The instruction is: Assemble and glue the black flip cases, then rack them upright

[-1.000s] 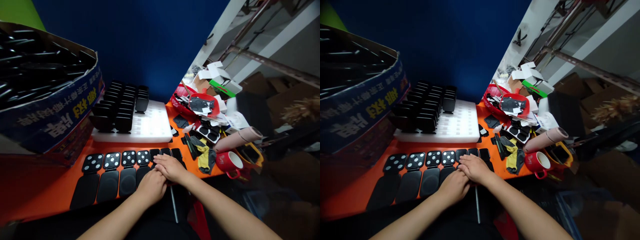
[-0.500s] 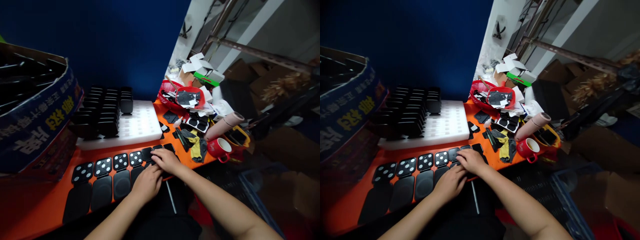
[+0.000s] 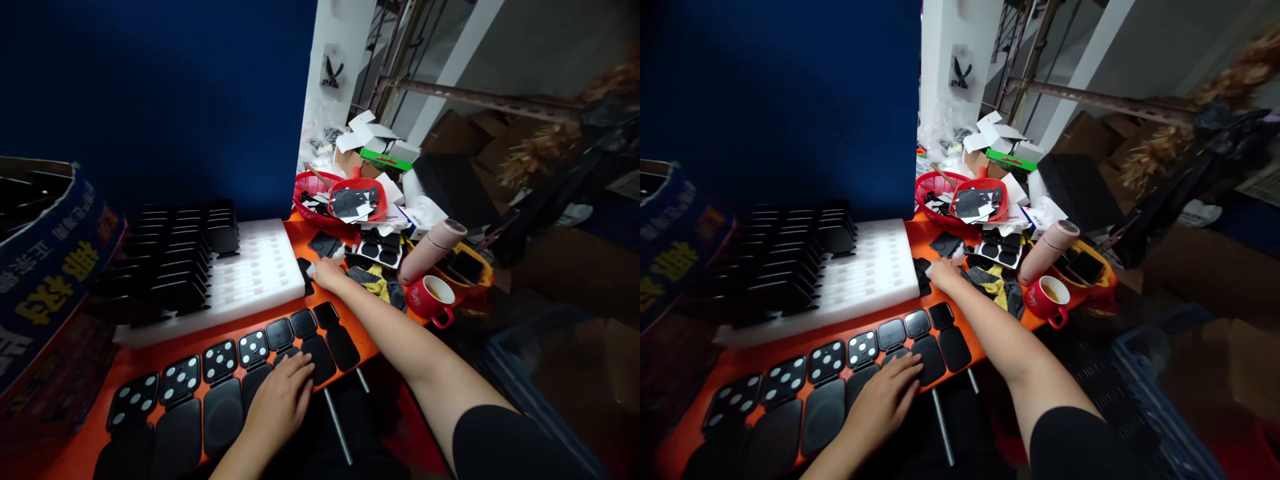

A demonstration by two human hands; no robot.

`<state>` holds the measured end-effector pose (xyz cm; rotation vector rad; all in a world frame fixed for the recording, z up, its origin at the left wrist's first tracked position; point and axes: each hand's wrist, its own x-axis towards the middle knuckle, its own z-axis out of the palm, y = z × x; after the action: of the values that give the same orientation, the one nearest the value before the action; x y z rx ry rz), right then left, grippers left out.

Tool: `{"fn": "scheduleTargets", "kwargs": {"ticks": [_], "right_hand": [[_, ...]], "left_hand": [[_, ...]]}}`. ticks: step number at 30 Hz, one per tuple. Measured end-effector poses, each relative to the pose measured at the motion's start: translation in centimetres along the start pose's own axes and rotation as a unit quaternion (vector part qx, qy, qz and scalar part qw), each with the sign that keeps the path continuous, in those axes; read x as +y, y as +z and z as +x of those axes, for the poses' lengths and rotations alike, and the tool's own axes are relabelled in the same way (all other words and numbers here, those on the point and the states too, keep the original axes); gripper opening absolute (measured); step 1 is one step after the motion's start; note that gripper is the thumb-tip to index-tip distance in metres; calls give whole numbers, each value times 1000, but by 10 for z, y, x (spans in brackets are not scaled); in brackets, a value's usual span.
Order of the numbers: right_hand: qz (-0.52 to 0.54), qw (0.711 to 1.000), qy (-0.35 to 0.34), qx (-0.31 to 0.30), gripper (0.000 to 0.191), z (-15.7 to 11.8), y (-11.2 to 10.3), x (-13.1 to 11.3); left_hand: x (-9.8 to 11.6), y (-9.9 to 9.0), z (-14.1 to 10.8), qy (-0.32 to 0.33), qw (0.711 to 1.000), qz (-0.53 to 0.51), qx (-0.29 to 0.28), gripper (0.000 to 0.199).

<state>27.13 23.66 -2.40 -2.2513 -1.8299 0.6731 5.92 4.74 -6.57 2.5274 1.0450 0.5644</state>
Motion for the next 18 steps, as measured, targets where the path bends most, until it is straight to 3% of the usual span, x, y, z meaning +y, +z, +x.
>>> {"fn": "scheduleTargets", "kwargs": {"ticks": [8,14,18], "right_hand": [[99,987,97,-79,29,10,-2,10],[217,970,107,-33,27,-26,-10,29],[280,958,53,-5,23,-48,-22,26]], "left_hand": [[2,-2,1,-14,1000,-13,1,29],[5,-5,0,-17,999,-29,2,29],[4,-5,0,-20,999,-41,16,28]]}}
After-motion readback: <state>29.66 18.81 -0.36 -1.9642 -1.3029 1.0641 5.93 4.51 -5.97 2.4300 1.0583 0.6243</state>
